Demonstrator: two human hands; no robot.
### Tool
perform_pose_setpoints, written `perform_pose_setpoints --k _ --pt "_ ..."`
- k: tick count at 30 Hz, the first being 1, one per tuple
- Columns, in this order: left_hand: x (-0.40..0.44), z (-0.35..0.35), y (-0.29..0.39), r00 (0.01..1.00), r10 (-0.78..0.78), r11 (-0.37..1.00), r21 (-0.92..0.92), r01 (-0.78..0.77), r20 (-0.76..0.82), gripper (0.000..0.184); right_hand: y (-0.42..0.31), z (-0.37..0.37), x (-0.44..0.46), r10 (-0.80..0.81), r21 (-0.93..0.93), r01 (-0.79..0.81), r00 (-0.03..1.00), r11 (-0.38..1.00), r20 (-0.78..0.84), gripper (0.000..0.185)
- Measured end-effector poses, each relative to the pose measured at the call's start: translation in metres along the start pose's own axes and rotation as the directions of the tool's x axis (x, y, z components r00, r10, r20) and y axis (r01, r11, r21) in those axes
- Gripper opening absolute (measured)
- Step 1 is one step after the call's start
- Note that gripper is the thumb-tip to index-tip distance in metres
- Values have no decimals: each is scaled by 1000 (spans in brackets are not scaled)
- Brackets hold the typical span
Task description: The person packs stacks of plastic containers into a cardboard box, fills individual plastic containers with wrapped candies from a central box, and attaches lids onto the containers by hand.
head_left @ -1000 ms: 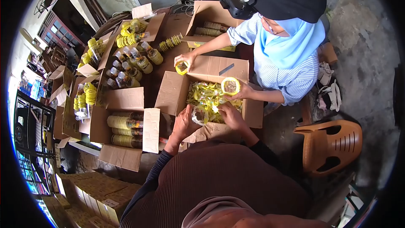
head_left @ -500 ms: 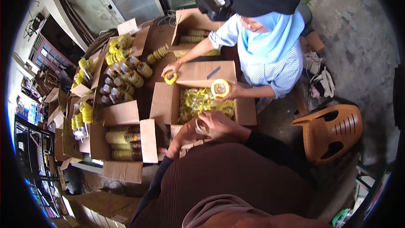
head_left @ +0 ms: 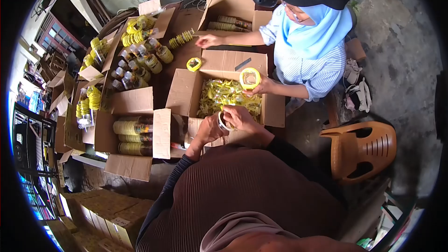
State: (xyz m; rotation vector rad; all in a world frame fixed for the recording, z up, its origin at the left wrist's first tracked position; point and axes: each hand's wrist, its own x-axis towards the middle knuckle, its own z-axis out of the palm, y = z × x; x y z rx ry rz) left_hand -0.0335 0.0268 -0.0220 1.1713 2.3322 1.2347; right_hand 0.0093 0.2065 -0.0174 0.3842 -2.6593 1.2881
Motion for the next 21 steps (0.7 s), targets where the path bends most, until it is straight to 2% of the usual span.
perform_pose_setpoints --k 1,3,5,6,7,8,9,10,11,13,14,15,17,18,21 --pt "-1 0 -1 1000 -14 998 62 15 -28 43 3 10 2 -58 -26 56 991 998 -120 24" --pt "-4 -2 9 998 -63 990 127 66 -25 44 5 10 3 155 72 -154 988 985 -9 24" --pt "-6 -6 31 987 -127 973 183 144 -100 48 48 21 5 169 61 -168 986 984 -9 25" --pt "-9 -6 35 988 -93 968 221 120 -127 58 71 24 4 182 47 -182 983 982 -10 26" --pt "-14 -4 32 987 -95 968 221 122 -131 58 85 20 2 288 62 -282 950 957 -124 27" --pt "-19 0 25 978 -42 967 238 92 -206 65 95 14 -1 386 88 -376 893 923 -233 28" --pt "-21 0 20 960 12 964 259 64 -281 72 97 3 -4 378 85 -368 897 926 -229 28" --pt "-24 -4 16 977 -27 971 226 76 -212 88 94 -8 -8 382 22 -386 900 922 -211 24" --pt "-25 -5 14 976 -33 970 228 83 -216 88 90 -15 -12 391 -38 -405 900 914 -191 19" --pt "-26 -3 7 952 53 941 335 53 -302 95 84 -19 -17 356 3 -363 914 932 -192 17" --pt "-26 -2 -4 968 18 954 294 58 -250 98 82 -21 -18 322 39 -321 925 946 -204 16" --pt "-25 -4 -6 967 18 954 293 59 -253 98 84 -19 -19 319 37 -319 926 947 -202 16" --pt "-20 -6 -10 978 2 944 322 67 -210 93 86 -10 -21 127 -150 -179 943 972 -307 22" --pt "-17 -8 -8 978 0 944 323 69 -210 93 75 -11 -20 59 -213 -133 945 968 -323 18" --pt "-8 -16 2 983 18 951 306 40 -183 85 55 -10 -11 126 -182 -177 957 967 -263 17"
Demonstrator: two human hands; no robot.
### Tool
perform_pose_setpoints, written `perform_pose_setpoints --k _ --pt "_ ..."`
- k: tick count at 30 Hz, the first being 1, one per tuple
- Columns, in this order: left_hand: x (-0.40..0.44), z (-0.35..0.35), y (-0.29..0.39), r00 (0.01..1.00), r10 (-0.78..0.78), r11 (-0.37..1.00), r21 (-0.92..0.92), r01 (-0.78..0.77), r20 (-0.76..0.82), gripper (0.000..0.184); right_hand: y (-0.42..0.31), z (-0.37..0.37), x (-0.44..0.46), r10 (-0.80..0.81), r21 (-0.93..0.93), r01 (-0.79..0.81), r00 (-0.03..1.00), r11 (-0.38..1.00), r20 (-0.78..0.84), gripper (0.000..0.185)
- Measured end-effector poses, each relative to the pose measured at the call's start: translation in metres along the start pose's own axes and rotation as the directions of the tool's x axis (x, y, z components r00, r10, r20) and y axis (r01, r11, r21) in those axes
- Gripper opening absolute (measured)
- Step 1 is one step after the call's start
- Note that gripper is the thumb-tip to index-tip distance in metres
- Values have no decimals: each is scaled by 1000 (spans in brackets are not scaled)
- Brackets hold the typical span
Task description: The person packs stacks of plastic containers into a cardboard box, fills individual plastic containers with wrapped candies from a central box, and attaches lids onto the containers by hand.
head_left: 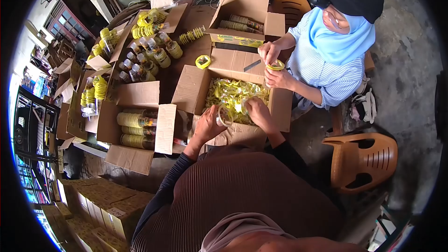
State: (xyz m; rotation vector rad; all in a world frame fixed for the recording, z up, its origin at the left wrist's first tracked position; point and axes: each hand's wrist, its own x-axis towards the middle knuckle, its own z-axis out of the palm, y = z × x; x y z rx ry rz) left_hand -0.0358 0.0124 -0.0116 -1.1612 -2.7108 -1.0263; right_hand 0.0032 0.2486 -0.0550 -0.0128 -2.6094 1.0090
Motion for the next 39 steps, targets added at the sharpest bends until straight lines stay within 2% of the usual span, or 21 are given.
perform_pose_setpoints --k 2,4,6,8,9,10,12,14,16,17,18,20,21,24,25,30,32,35,36,38,39 --pt "4 -1 7 999 -35 999 7 35 -41 70 -10 1 1 -30 -10 31 999 999 12 17" --pt "9 -5 13 996 -91 996 -1 91 14 71 -38 -13 7 -139 52 145 985 988 -104 20" --pt "11 -8 14 986 -153 988 -3 154 66 71 -43 -7 10 -187 126 195 980 973 -73 26" --pt "12 -7 16 982 -164 986 -3 165 93 79 -63 -15 11 -136 158 105 970 982 200 29" --pt "12 -3 16 994 -99 995 -20 100 36 77 -72 -17 11 -192 165 162 964 973 185 26" --pt "11 -1 16 993 -110 994 -19 110 31 77 -68 -10 8 -199 170 167 961 971 193 26" --pt "11 1 19 990 -111 993 -29 114 90 73 -61 6 7 -307 -121 326 939 937 155 23" --pt "13 -1 22 965 -185 980 -35 195 184 76 -60 9 6 -313 -127 342 928 931 202 19" --pt "12 -4 19 955 -188 975 -69 209 229 79 -57 10 8 -281 -185 341 915 922 289 16" --pt "10 0 13 961 -147 979 -108 176 235 82 -57 10 8 -297 -133 346 909 929 293 12" --pt "10 -6 20 942 -173 979 -57 198 288 85 -59 6 8 -316 -133 369 899 920 304 10" --pt "10 0 10 903 -150 969 -119 215 404 89 -57 8 6 -309 -151 381 881 912 359 10" --pt "8 5 9 932 -116 978 -125 167 343 89 -58 8 7 -324 -141 397 871 907 370 10" --pt "4 15 8 920 -198 958 -132 255 338 85 -59 8 9 -331 -81 389 862 918 385 13" --pt "3 17 9 934 -192 960 -140 243 303 75 -59 7 10 -316 -85 380 857 921 407 14" --pt "7 12 16 895 -288 942 -68 329 339 58 -57 4 11 -303 -39 346 866 937 398 18" --pt "8 11 17 881 -308 935 -56 350 360 54 -56 3 13 -218 45 220 882 974 417 22" --pt "7 10 18 947 -238 961 -87 261 216 50 -53 8 12 -154 60 142 913 988 379 21" --pt "7 10 19 947 -223 964 -91 249 231 50 -52 9 12 -113 84 87 915 993 388 20" --pt "8 12 20 956 -238 968 -43 249 171 47 -39 22 8 -106 101 76 937 992 333 17" --pt "7 15 16 963 -220 974 -27 227 157 47 -32 28 7 -256 87 242 933 966 251 14"
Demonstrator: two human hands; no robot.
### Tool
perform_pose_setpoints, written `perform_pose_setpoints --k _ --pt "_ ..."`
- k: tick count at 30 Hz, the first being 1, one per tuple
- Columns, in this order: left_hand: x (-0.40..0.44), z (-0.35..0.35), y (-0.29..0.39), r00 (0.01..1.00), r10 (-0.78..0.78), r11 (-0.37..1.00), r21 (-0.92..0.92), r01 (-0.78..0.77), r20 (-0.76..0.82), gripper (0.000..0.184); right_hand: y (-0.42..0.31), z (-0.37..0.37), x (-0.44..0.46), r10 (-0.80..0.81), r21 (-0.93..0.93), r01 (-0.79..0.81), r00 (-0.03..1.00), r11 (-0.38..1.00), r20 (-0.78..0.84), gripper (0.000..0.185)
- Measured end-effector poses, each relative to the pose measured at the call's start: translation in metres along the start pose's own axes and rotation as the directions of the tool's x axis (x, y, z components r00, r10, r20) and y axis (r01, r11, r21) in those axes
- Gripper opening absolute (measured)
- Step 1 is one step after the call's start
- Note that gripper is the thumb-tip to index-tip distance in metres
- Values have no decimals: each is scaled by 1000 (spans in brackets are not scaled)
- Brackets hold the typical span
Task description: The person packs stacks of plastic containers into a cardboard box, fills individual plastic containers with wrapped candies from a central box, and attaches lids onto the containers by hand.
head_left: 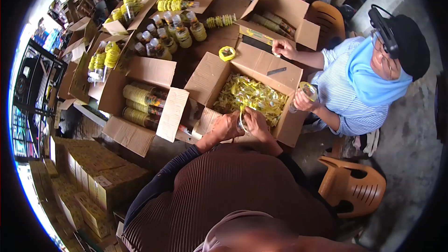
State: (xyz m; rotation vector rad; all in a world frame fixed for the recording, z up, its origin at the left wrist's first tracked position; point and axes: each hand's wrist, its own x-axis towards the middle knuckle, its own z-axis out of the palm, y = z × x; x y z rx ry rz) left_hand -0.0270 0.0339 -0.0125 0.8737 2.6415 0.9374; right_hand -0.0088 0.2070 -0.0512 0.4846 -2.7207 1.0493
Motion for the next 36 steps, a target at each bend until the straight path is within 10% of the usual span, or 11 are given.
perform_pose_setpoints --k 1,5,6,7,12,15,26,31,33,36 --pt "1 1 1 1000 11 1000 -2 -11 13 47 5 4 0 -159 -70 154 985 986 -62 11" --pt "0 -8 12 996 53 996 70 -48 -71 40 66 38 -11 186 -188 -185 982 964 -13 18" --pt "0 -9 10 969 159 986 73 -147 -191 40 93 37 -17 169 -74 -188 964 979 -206 22" --pt "-2 -10 9 916 257 966 87 -242 -308 40 73 1 -7 679 370 -629 734 684 -7 22" --pt "-7 -12 -10 987 52 998 -24 -56 -150 80 68 -27 -20 554 343 -522 832 781 6 17" --pt "-9 -5 -22 921 228 964 203 -169 -316 83 70 -17 -31 411 275 -368 904 888 -119 24" --pt "-13 -23 -8 886 173 940 -195 -279 -430 70 20 -44 -25 292 150 -265 934 953 -208 30" --pt "-15 -22 -7 917 87 893 -378 -246 -389 65 -15 -49 -20 217 420 -128 961 898 -171 24" --pt "-17 -21 1 958 -21 616 -758 -212 -285 58 -36 -56 -21 206 417 -124 966 900 -158 24" --pt "-22 -28 14 990 -46 491 -866 -93 -132 48 -56 -62 -20 102 405 -25 981 914 -168 33"
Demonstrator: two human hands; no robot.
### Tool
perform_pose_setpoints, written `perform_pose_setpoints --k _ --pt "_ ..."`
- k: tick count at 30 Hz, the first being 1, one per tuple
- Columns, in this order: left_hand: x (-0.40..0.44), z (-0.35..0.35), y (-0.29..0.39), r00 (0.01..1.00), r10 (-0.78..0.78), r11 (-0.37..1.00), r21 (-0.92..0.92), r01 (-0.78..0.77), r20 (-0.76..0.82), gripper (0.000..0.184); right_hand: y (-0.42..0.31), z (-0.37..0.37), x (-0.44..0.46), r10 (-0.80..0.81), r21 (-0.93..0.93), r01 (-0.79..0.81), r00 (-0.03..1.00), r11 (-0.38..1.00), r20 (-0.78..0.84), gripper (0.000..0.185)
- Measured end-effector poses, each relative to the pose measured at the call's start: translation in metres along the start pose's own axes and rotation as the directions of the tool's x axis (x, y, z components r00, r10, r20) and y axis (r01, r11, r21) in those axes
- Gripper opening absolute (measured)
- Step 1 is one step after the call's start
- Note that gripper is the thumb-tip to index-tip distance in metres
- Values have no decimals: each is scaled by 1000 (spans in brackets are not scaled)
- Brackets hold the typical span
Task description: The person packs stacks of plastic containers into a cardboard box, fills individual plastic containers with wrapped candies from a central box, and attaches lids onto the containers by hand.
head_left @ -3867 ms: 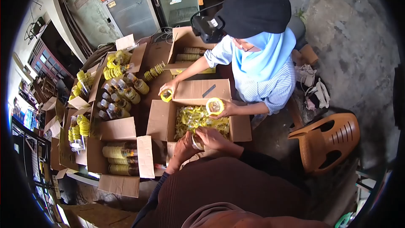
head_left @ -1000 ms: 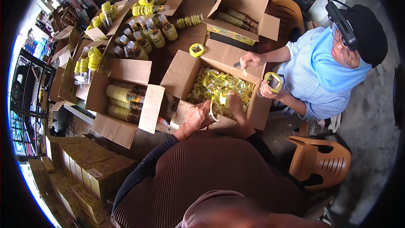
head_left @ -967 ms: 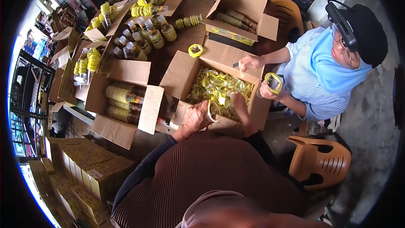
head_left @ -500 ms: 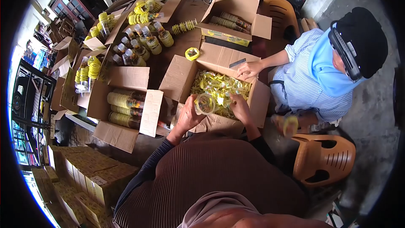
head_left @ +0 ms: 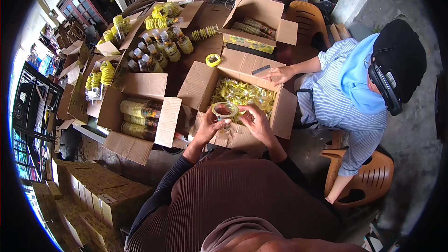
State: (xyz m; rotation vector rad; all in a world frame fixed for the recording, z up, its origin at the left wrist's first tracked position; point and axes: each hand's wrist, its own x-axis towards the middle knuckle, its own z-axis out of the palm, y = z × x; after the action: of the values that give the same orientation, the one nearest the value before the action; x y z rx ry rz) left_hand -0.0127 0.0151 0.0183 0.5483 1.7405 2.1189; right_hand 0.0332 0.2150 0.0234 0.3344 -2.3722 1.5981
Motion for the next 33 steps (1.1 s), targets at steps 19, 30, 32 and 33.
perform_pose_setpoints --k 19,30,32,33 --pt "-31 -14 10 961 13 945 312 -102 276 63 -21 -4 -29 4 138 -17 995 990 101 28" --pt "-24 -2 7 949 76 991 85 -107 304 78 -15 1 -52 119 96 -114 992 989 -45 30" --pt "-26 -2 4 955 39 997 52 -57 293 73 -15 0 -54 97 49 -96 995 994 -23 34" --pt "-27 -1 5 954 39 997 49 -56 298 73 -15 0 -54 71 7 -71 997 997 8 39"
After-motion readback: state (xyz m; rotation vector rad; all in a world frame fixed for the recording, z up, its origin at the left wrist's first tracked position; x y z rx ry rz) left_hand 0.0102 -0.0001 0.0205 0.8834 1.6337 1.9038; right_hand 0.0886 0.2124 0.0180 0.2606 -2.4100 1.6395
